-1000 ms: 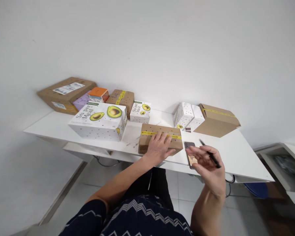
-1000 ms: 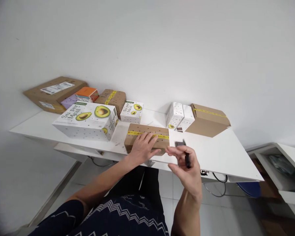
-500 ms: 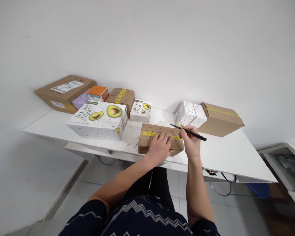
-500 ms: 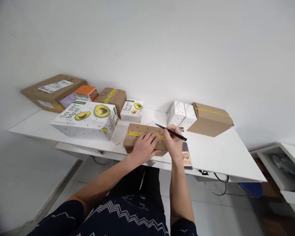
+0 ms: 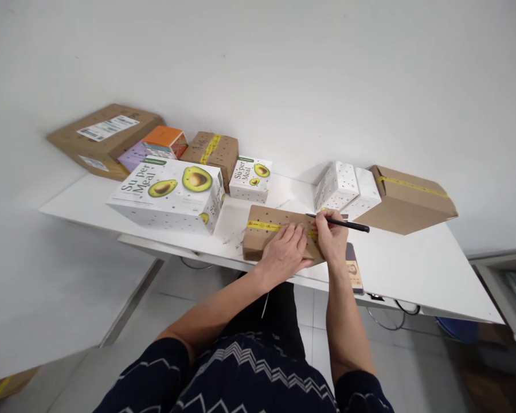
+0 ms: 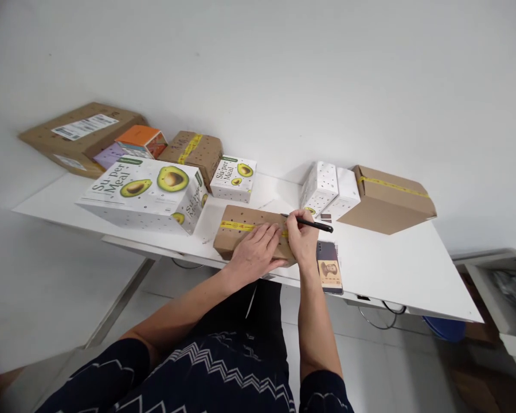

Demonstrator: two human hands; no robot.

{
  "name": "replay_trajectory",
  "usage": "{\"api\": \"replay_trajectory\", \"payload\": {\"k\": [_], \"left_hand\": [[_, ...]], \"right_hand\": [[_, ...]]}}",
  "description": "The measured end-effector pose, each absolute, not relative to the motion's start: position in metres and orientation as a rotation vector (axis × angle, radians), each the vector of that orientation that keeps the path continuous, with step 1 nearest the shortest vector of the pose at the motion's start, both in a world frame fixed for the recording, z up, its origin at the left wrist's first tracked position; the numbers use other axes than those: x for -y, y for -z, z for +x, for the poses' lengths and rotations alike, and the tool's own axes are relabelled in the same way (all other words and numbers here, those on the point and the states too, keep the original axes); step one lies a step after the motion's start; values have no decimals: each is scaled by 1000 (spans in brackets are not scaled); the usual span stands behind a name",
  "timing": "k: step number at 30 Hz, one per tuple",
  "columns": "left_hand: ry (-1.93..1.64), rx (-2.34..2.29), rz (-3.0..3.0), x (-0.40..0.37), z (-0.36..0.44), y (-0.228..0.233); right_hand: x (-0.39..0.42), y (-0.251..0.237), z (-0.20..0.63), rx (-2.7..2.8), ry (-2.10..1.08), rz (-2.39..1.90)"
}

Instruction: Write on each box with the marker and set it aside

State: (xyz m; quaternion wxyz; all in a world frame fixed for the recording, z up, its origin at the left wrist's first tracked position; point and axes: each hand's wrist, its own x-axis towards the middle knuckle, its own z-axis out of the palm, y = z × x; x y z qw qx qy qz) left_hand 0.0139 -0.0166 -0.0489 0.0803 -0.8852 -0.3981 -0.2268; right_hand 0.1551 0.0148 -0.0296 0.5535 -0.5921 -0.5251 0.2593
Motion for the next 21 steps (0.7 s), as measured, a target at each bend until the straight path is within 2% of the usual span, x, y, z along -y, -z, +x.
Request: {"api": "replay_trajectory", "payload": {"k": [21], "left_hand": [[681, 1207, -2704, 15, 14, 48]], "right_hand": [[-15, 27, 152, 1441, -482, -1492]]}}
